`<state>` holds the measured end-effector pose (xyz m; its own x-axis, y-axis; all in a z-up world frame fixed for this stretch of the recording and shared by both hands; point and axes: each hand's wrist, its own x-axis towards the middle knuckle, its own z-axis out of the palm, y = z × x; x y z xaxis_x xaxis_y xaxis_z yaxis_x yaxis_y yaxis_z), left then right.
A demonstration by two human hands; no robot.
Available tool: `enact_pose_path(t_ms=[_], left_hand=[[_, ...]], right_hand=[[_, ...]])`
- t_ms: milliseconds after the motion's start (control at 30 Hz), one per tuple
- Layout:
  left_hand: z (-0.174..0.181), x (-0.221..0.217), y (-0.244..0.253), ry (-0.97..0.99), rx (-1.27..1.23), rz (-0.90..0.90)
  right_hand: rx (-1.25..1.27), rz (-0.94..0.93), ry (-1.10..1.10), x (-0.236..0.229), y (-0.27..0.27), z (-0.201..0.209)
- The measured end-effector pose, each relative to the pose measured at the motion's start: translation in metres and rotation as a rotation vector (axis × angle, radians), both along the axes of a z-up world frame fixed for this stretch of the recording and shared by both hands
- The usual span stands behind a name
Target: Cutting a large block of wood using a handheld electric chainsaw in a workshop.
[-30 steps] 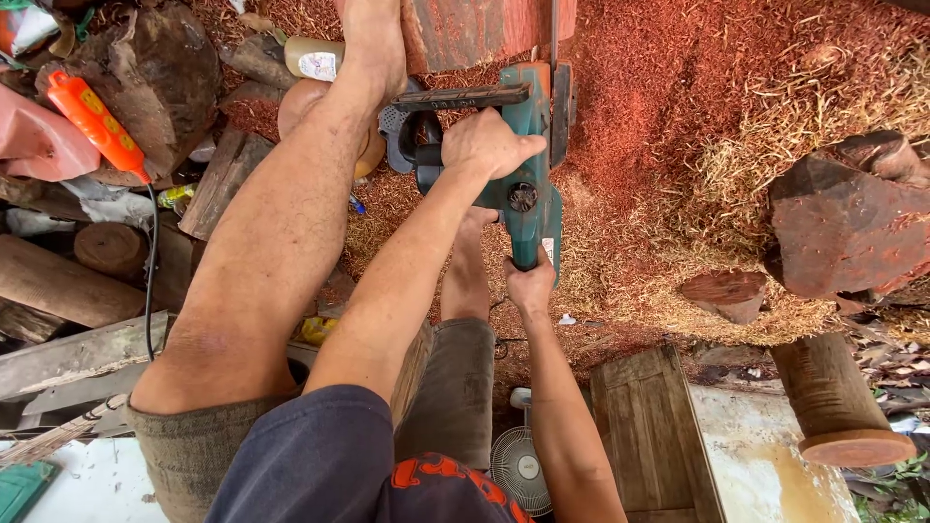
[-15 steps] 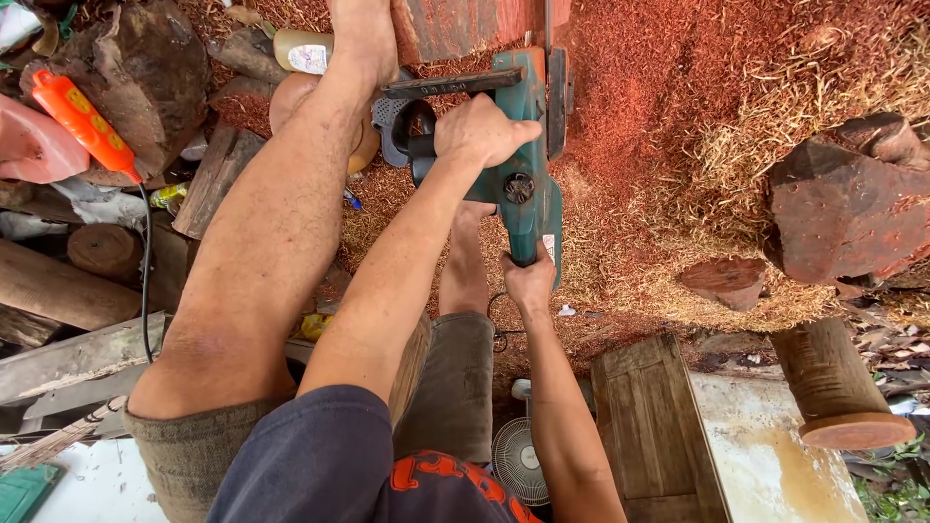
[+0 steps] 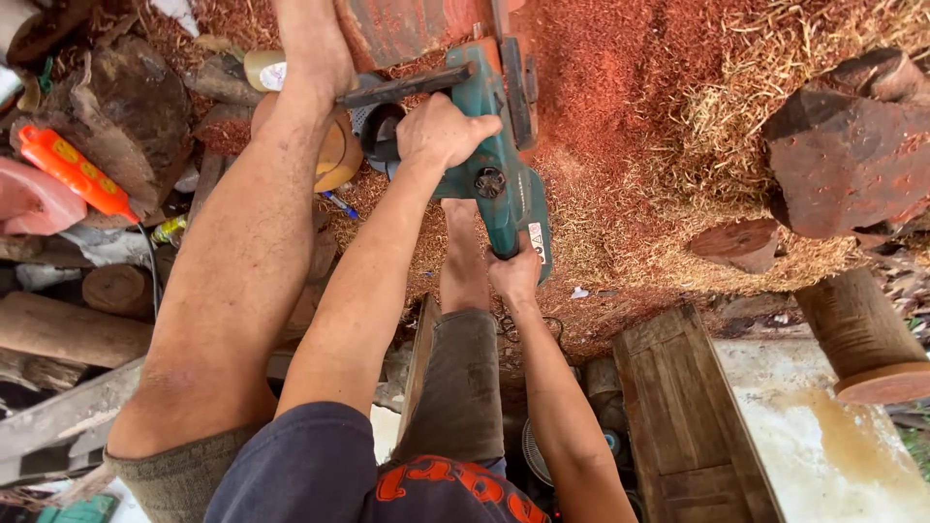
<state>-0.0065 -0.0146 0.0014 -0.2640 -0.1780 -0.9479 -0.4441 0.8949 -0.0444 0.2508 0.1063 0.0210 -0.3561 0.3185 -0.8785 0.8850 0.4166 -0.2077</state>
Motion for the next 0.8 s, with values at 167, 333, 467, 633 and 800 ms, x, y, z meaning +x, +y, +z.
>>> enact_pose_path(t_ms=[167, 333, 467, 633, 800], left_hand=[[-0.010, 0.013, 0.000, 0.046, -0.011, -0.036], [-0.014, 0.016, 0.002, -0.010, 0.003, -0.042], [-0.029, 0.029, -0.003, 0.043, 0.010, -0.045], [-0.033, 0.035, -0.002, 0.038, 0.026, -0.054], [-0.037, 0.037, 0.000, 0.009, 0.028, -0.052]], right_hand=[[-0.015, -0.005, 0.010, 0.009, 0.000, -0.020], [-0.057, -0.017, 0.059, 0.014, 0.005, -0.031], [-0.045, -0.014, 0.099, 0.015, 0.007, -0.037], [-0.064, -0.011, 0.117, 0.019, 0.007, -0.044], [-0.057, -0.016, 0.135, 0.020, 0.007, -0.051]])
